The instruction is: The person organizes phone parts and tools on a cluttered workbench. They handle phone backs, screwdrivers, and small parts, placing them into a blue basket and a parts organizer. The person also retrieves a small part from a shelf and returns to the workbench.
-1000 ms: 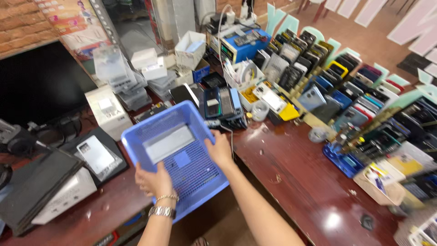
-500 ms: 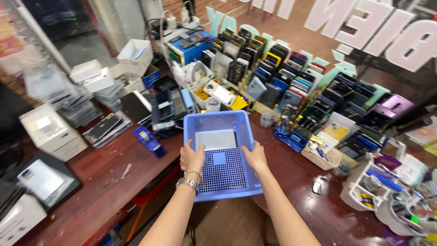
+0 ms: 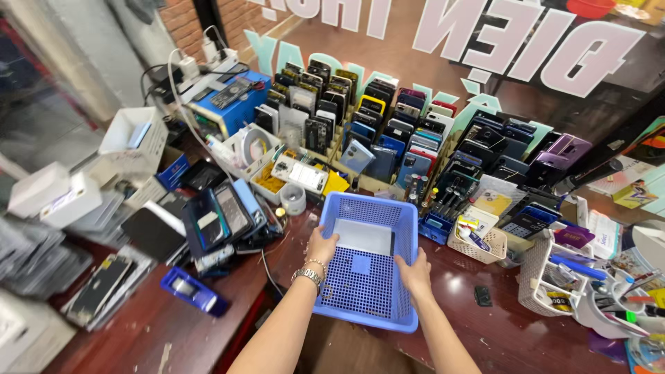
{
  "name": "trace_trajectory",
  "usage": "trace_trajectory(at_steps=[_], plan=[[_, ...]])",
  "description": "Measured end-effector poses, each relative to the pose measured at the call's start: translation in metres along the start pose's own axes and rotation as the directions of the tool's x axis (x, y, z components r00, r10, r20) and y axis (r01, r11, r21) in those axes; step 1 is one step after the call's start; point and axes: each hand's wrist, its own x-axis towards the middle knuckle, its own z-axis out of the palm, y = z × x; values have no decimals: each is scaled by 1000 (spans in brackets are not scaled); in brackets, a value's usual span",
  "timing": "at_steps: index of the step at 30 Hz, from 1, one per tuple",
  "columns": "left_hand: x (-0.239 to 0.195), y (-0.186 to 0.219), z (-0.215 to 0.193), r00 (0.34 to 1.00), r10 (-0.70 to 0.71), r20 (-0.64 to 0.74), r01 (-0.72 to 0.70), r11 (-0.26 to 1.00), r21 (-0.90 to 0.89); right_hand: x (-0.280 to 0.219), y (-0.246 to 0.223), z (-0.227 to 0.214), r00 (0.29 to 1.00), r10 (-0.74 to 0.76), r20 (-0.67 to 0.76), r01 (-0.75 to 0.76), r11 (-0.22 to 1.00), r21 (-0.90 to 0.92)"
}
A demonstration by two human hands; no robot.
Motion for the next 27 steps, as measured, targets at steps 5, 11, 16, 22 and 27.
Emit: trace_trajectory(at_steps=[5,11,16,22,27], plan=[[44,5,5,993,88,76,-85,996,-38,4,-12,22,994,99,-49,-102,992,-70],[63,30,1,998,12,57,-18,995,101,6,-46,50,870,-416,-264,310,879,-362],[94,45,15,954,286,-90,-285,958,31,73,-83,73,866,-492,-87,486,870,-81],[143,78,40,874,473,-107,-479,877,-40,194,-121,117,946,-304,111,205,829,521],[174,104,40,933,357,-42,-359,932,-52,237,-161,132,956,-293,6,272,897,348]])
